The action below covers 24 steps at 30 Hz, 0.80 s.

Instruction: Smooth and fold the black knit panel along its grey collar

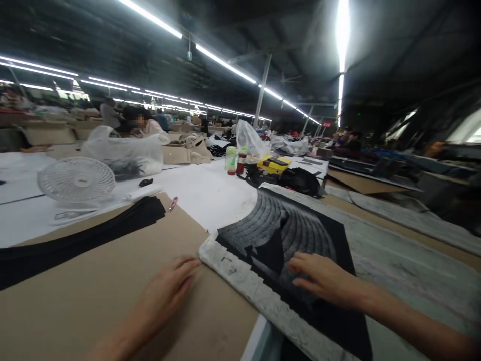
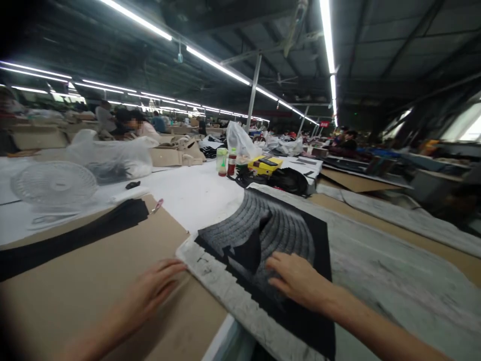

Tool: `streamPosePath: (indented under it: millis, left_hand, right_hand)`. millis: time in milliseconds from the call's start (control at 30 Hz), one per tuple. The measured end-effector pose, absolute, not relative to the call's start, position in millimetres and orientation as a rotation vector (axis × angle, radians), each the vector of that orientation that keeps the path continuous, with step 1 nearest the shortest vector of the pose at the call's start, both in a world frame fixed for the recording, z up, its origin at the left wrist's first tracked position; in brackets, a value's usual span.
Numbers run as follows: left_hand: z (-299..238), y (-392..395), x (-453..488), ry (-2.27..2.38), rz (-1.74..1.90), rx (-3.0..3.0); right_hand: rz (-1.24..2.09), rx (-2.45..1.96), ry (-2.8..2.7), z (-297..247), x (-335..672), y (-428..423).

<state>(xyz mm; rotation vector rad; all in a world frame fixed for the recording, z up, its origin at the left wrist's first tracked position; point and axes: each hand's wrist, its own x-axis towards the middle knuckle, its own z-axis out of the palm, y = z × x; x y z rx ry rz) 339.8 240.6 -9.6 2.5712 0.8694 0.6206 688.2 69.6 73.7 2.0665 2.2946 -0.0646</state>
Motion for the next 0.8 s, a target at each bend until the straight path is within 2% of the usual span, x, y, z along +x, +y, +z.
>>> streamPosePath:
  millis: [133,267,500,800]
  left_hand:
    - [9.4,181.2,427.7,0.561,0.507,2.543]
    - [15.4,160.5,470.8,0.513,0.492,2.552]
    - [2.4,139.5,490.8,0.4,0.48,2.643]
    - [-35.4,118.3,510.2,0.224,0.53,2.797]
  right_hand:
    - [0.058,2.249,2.231,63.0,705.5,31.8]
    - [0.133,2.241,2.337,58.5,711.9,36.6]
    - [0.139,2.175,2.475,52.6,718.6,65.3]
    - [0.07,2.225,2.397,52.3,734.0,20.7]
